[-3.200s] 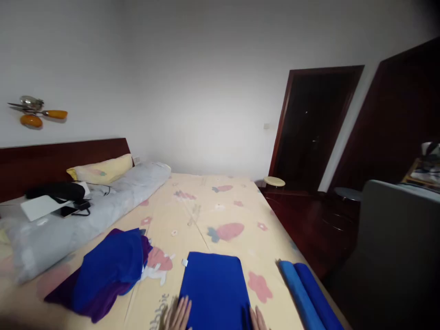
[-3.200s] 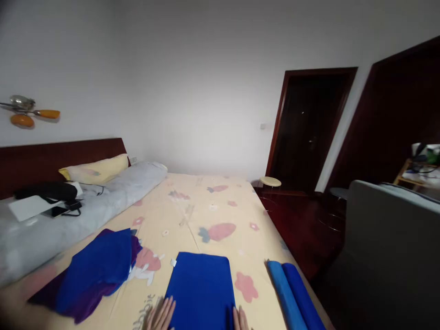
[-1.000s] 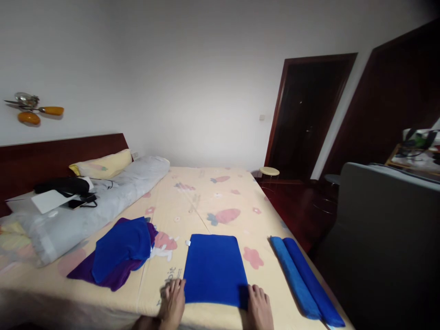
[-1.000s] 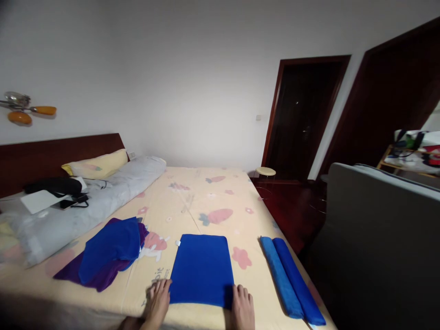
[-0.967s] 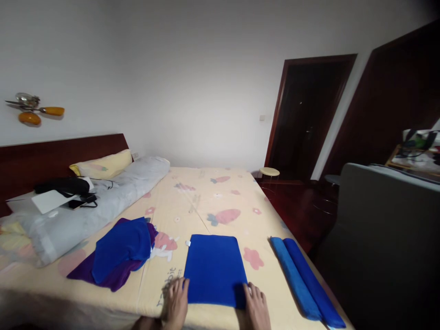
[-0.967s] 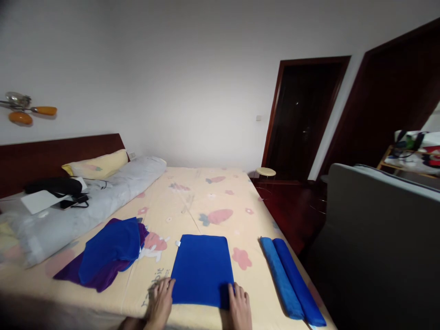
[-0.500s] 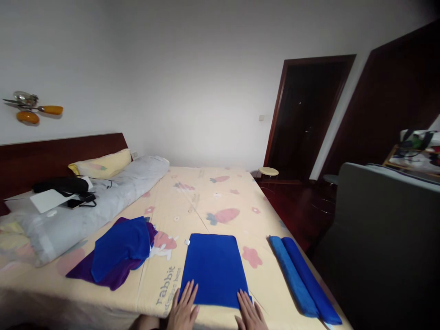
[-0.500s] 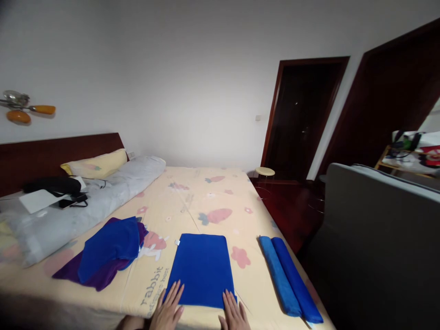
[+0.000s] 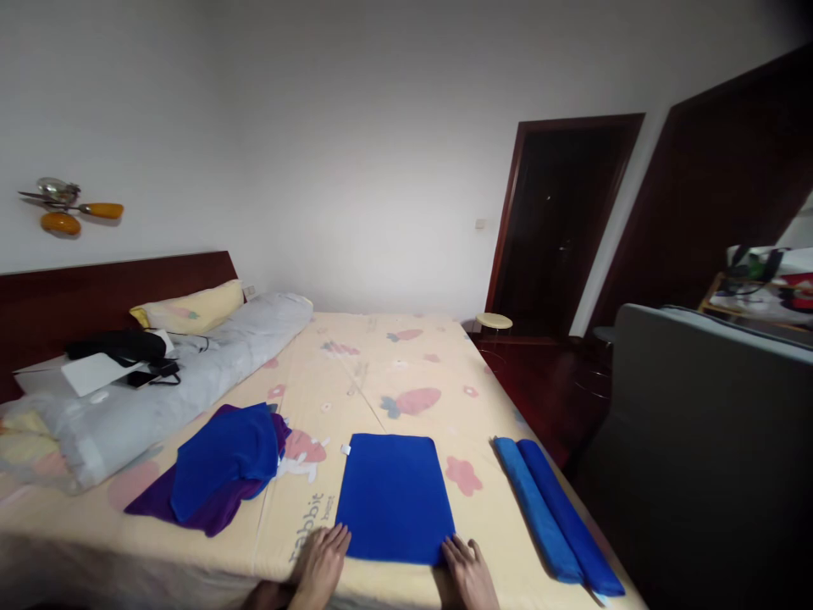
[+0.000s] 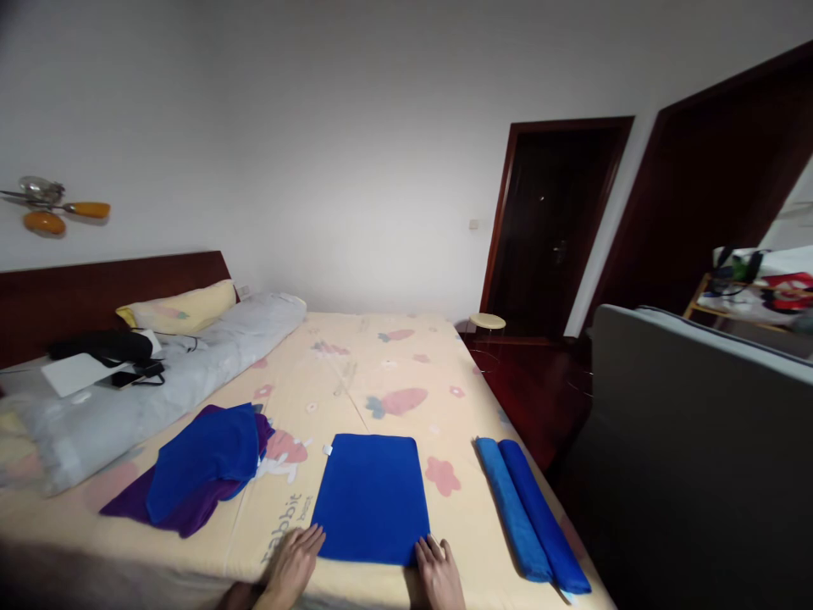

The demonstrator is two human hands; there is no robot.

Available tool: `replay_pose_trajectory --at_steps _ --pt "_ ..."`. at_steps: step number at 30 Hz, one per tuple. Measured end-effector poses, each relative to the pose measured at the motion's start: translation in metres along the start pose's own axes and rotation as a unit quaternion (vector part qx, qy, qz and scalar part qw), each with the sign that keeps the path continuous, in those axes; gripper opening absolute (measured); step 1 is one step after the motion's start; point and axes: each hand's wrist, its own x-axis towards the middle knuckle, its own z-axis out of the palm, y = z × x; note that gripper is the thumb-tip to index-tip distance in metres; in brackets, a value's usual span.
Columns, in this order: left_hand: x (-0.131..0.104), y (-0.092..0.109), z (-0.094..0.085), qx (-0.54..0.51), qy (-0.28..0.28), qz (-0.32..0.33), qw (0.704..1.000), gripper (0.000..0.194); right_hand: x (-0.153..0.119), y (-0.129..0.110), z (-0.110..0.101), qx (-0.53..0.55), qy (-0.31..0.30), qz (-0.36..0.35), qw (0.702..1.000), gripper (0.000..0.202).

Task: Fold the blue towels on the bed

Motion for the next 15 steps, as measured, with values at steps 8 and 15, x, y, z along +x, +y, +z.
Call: replay_pose_trajectory --at_steps 8,15 --pt "-0.044 -0.006 -0.025 -0.164 0.090 0.066 0.980 0.046 -0.024 -0.007 -0.048 0.235 -0.097 0.085 0.963 0.037" --pt "-0.014 -0.018 -0.024 -0.390 0.068 -0.164 0.903 0.012 0.001 -0.002 -0.043 0.343 -0.082 0.288 0.891 0.036"
